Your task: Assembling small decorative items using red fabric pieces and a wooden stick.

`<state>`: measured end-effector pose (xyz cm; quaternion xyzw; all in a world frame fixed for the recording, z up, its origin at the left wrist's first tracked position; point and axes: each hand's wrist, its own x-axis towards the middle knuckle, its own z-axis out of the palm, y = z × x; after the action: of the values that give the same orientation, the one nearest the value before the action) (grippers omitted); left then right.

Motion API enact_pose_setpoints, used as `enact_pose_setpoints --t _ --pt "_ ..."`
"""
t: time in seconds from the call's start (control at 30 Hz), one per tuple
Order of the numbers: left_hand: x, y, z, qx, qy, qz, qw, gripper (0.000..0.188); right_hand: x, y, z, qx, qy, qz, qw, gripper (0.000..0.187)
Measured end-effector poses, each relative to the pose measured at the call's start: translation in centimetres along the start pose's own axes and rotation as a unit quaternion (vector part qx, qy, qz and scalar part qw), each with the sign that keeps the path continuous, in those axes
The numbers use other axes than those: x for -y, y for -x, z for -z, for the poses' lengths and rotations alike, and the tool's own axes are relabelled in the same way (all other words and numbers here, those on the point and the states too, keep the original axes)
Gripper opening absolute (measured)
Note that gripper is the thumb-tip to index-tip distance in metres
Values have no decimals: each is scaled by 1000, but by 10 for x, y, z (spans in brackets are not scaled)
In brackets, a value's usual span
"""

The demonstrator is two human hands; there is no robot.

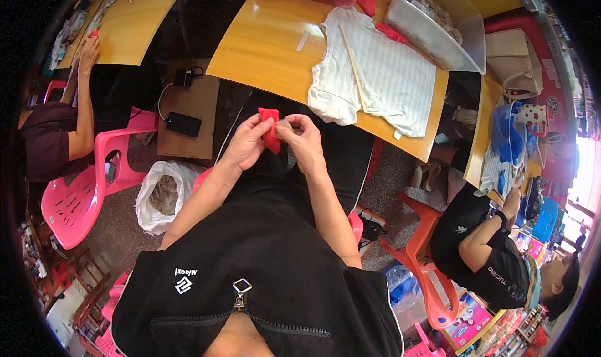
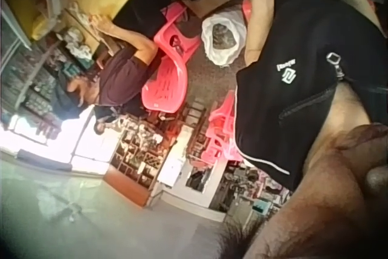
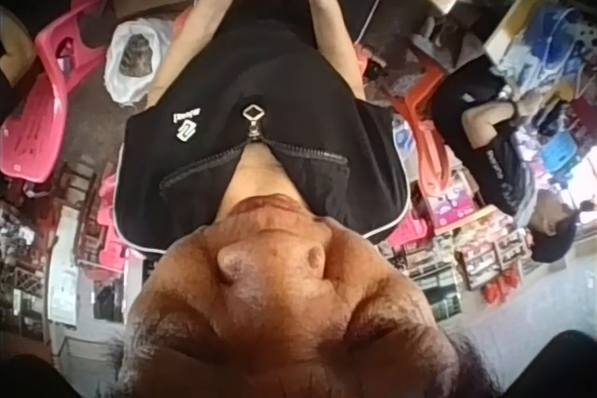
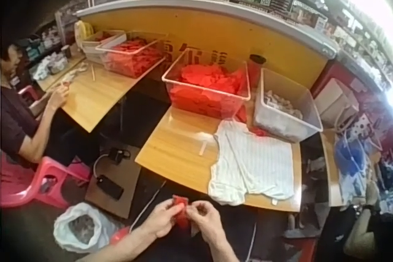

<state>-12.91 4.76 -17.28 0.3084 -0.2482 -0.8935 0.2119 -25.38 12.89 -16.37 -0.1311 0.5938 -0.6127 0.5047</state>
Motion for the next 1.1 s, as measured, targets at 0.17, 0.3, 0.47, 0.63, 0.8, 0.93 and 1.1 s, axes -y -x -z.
enact_pose_setpoints --t 0.17,0.3,0.47,0.63,0.8,0.93,1.1 --pt "10 -4 4 -47 75 -76 993 20 -10 6 -3 -37 117 122 985 22" --pt "14 -7 1 -74 51 -111 990 20 -10 10 -10 -52 234 144 960 20" --pt "15 -2 -9 -51 70 -96 992 23 -13 6 -16 -15 -88 34 995 16" --pt "17 0 -2 -2 60 -77 995 31 -17 2 -7 21 -129 6 991 20" --pt "15 0 1 28 50 -54 997 35 -3 13 -17 19 -98 34 994 17" --pt "19 6 -8 19 60 -50 997 34 2 15 -21 -90 283 223 929 14" --pt "16 0 -9 12 54 -49 997 28 3 11 -18 -176 364 282 870 14"
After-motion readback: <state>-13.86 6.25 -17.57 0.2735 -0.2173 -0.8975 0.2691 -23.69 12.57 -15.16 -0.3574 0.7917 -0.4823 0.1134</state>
